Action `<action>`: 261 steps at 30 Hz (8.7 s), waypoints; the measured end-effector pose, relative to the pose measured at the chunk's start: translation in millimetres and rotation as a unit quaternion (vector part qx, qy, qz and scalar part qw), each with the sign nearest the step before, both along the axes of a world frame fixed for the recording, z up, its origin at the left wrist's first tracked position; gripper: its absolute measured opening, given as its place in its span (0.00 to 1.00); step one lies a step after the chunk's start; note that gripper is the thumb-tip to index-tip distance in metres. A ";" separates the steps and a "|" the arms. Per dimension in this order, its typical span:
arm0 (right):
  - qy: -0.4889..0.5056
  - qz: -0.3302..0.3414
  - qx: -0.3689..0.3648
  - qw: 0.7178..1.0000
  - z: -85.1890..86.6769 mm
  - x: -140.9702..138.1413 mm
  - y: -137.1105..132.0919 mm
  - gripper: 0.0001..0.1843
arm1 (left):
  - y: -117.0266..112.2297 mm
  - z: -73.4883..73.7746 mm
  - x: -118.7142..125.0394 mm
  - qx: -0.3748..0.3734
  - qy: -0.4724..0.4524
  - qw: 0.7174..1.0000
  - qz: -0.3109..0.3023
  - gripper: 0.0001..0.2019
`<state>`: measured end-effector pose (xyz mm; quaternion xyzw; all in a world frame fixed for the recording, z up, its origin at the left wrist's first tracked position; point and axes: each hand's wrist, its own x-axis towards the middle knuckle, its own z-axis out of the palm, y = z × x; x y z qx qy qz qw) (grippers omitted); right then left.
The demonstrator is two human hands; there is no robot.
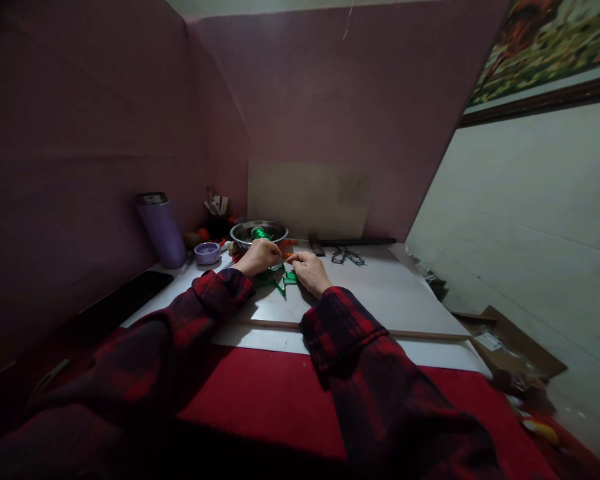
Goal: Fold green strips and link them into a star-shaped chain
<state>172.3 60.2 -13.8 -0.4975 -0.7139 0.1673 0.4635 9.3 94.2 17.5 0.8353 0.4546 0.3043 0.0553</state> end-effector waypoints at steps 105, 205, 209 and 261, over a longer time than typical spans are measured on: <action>-0.135 0.013 0.070 0.988 1.8 2.0 -7.1 0.20 | -34.9 10.3 -19.0 -0.017 0.203 0.979 0.021 0.22; -0.124 -0.032 0.092 0.987 13.2 -2.8 -45.4 0.25 | -47.9 11.2 -22.7 -0.011 0.181 0.983 0.041 0.19; -0.135 -0.028 0.098 0.986 12.6 -2.6 -45.1 0.25 | -48.7 12.0 -22.4 -0.014 0.182 0.982 0.045 0.20; 0.157 -0.071 -0.134 0.976 10.0 12.0 -32.7 0.05 | -48.6 10.3 -22.2 0.009 0.197 0.979 0.048 0.20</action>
